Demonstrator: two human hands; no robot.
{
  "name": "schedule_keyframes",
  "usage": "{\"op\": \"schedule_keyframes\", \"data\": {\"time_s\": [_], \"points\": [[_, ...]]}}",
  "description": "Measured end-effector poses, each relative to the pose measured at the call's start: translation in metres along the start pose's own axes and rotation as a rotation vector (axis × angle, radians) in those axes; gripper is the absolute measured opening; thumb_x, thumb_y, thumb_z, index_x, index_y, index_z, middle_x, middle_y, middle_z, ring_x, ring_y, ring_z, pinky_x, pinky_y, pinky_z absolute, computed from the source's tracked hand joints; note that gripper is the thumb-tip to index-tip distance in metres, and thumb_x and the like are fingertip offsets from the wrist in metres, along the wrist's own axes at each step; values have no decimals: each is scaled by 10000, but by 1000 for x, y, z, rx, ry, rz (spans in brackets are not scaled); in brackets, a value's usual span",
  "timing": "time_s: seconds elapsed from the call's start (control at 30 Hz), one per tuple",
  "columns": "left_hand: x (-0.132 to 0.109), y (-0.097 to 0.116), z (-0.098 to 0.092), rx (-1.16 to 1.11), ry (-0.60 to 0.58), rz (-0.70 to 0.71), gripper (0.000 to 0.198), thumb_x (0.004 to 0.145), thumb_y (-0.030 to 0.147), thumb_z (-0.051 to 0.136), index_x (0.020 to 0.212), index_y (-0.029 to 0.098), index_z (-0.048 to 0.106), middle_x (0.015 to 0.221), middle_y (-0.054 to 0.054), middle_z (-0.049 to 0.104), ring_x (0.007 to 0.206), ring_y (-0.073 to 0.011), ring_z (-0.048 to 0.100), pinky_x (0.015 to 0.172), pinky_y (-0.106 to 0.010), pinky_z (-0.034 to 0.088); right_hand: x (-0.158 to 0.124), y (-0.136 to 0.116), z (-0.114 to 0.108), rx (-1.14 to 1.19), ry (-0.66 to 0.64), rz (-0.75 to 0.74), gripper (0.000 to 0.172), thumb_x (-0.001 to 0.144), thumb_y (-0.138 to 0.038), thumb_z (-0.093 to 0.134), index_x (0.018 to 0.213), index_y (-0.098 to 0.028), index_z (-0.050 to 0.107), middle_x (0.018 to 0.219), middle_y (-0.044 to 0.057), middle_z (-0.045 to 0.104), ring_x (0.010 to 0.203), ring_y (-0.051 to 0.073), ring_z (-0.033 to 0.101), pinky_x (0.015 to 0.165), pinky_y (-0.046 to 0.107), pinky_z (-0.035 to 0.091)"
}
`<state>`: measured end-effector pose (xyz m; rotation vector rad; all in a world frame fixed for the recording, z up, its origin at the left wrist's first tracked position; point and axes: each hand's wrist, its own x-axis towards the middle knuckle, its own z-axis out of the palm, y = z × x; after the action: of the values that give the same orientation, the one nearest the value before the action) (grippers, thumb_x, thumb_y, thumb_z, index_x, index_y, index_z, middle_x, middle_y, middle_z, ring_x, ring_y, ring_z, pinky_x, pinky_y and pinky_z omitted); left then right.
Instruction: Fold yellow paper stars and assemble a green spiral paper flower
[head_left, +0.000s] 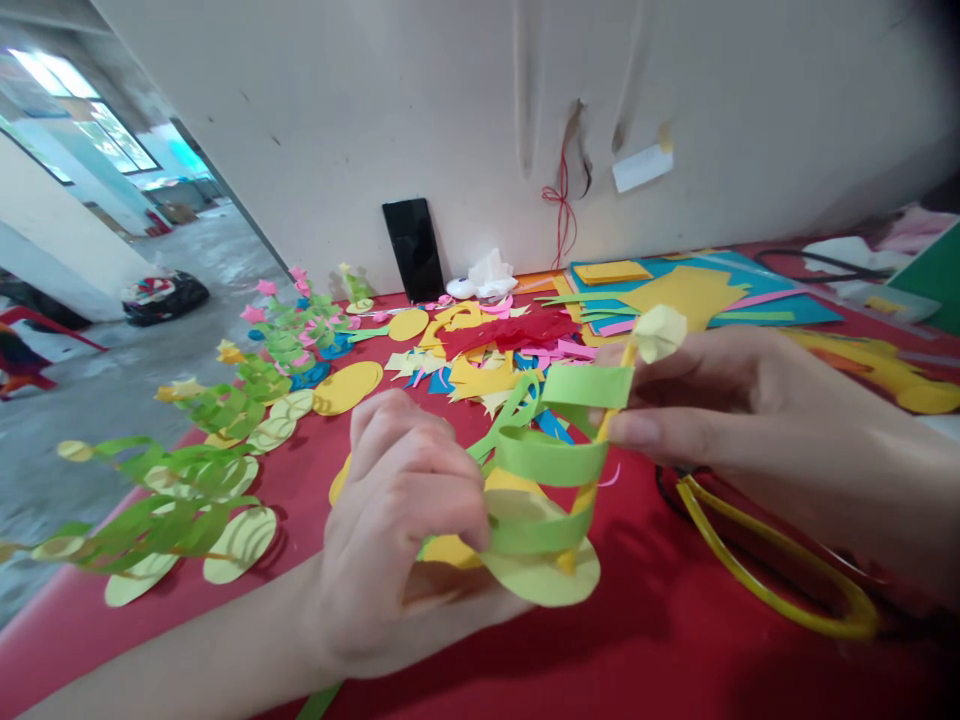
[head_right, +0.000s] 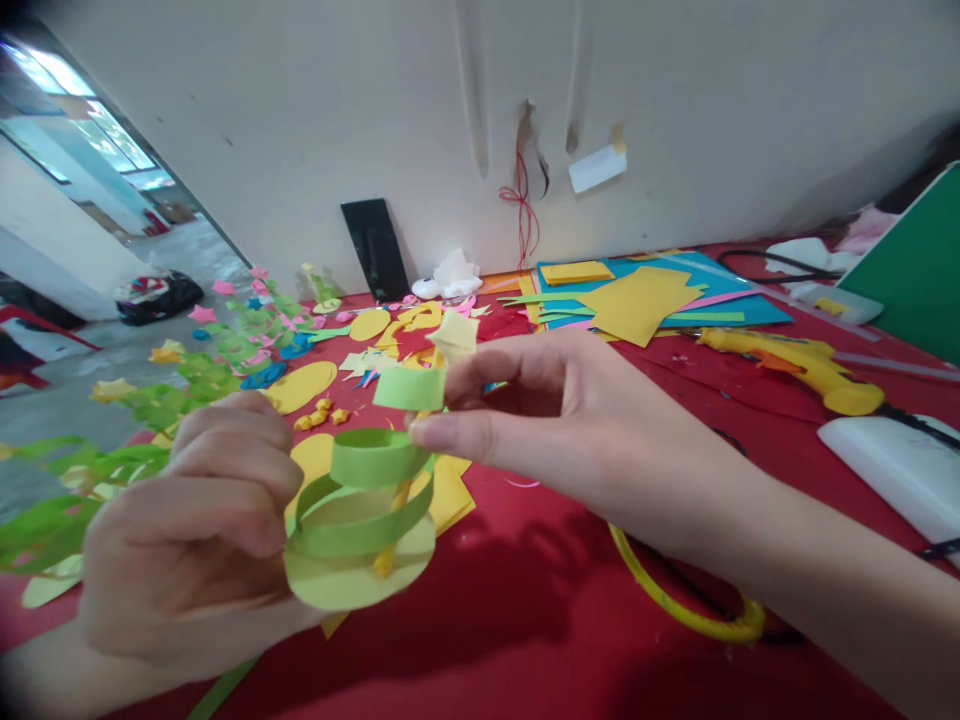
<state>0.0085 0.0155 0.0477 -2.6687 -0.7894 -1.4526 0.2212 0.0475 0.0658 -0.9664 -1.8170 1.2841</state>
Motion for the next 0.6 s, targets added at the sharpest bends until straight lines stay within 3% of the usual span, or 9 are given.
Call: {"op": "schedule_keyframes", "data": {"time_s": [0.2, 0.4, 0.5, 0.6], "points": [[-1, -10, 7, 39, 87, -68, 461, 515, 270, 812, 701, 169, 402, 610, 56, 451, 575, -81, 411, 538, -290, 315, 7, -2, -2, 75, 82, -51, 170, 679, -105, 635, 575, -238, 618, 530, -63, 507, 436, 19, 425, 334, 105, 284], [-5, -11, 11, 11, 48, -156, 422, 589, 282, 764, 742, 189, 382, 632, 39, 420, 588, -101, 410, 527, -274, 342, 8, -2, -4, -104, 175, -78, 41, 673, -207, 660, 659, -237, 636, 606, -28, 557, 543, 79, 498, 442, 167, 378], [-7, 4, 9, -83, -192, -158, 207, 731, 190, 616, 737, 199, 410, 623, 23, 482, 583, -108, 441, 533, -263, 375, 9, 0, -4, -146, 181, -98, 23, 685, -229, 650, 691, -230, 628, 647, -21, 578, 572, 89, 504, 458, 178, 388], [-23, 22, 11, -94, -487, 41, 214, 716, 134, 609, 636, 205, 424, 547, 48, 473, 493, -83, 417, 475, -232, 377, 15, 3, -1, -183, 200, -88, 50, 690, -251, 646, 715, -213, 627, 663, -10, 588, 588, 96, 506, 478, 189, 395]]}}
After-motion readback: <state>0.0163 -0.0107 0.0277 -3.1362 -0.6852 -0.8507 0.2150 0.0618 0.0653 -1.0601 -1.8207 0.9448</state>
